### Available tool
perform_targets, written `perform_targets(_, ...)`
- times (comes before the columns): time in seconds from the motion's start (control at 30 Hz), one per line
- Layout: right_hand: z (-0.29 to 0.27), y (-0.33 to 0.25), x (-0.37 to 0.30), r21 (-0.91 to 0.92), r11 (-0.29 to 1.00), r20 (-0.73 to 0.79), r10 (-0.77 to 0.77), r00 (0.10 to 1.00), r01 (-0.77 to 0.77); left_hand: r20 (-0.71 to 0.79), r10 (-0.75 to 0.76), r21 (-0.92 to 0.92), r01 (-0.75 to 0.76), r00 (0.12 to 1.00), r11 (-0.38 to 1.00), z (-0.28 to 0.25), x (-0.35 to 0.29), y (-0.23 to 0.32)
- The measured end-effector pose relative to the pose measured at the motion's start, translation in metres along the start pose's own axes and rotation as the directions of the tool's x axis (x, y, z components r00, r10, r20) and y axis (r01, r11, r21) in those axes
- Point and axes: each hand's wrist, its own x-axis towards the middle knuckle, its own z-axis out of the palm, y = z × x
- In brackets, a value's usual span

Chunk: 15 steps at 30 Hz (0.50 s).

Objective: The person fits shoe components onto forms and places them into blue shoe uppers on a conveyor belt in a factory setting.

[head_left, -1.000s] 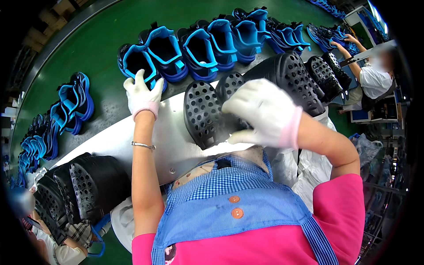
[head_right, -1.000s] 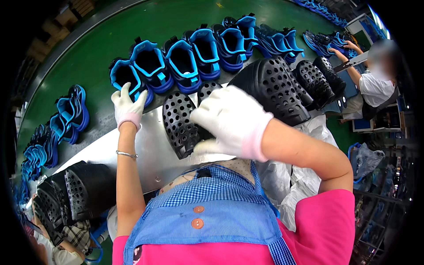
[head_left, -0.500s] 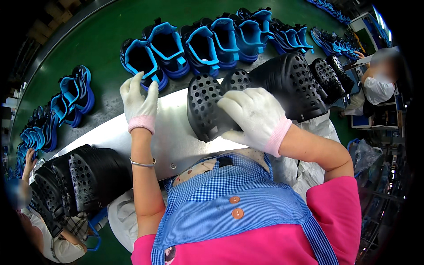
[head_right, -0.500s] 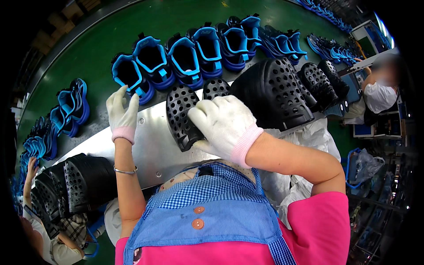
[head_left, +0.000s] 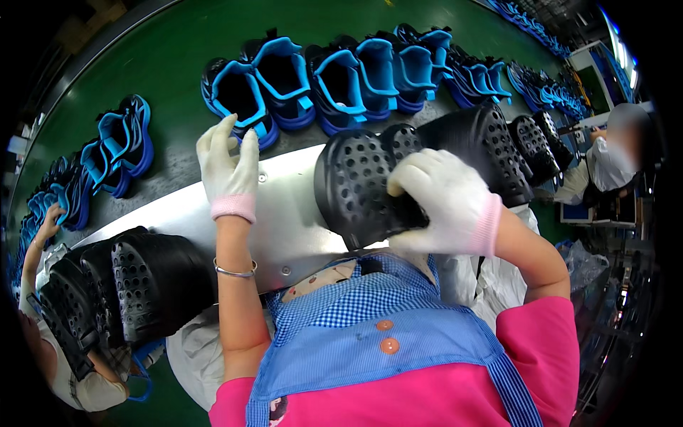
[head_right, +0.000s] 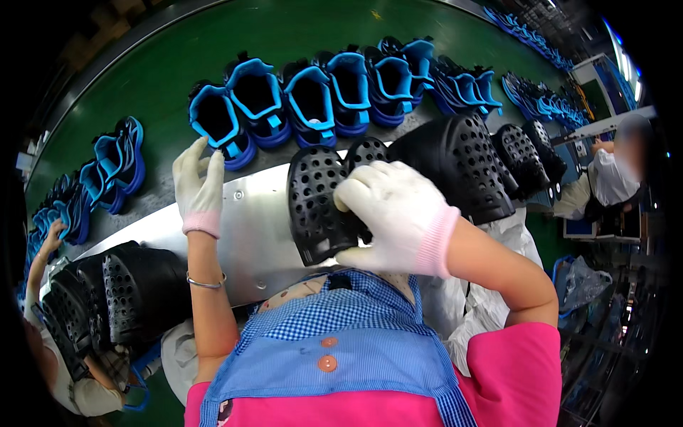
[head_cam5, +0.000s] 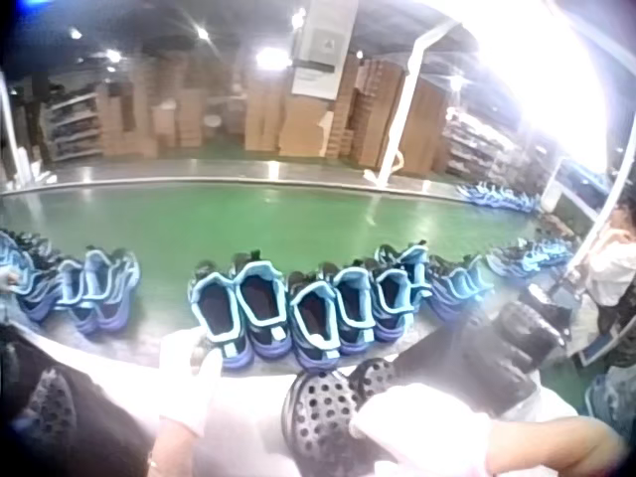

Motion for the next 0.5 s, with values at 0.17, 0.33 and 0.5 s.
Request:
perform_targets(0.17,-0.010,0.003,0.009,0.016,1.000,-0.053,-0.025,0.998,0.026,-0.053,-0.004,-0.186,-0.006,0.999,0.982,-0.016,0.003,0.010)
perform_targets(0.33,-0.009,0.005,0.014,0.157,0.987,-0.060,0.039,0.997,-0.030,0.509,-0.267,-0.379,0.492,0.818,0.784,-0.035,-0.008,0.029)
perform_targets(0.5,-0.006,0.008,0.006,0.264,0.963,-0.034,0.062,0.998,-0.051,0.877,0.033,-0.429,0.750,0.479,0.503,-0.022,-0.038,0.033)
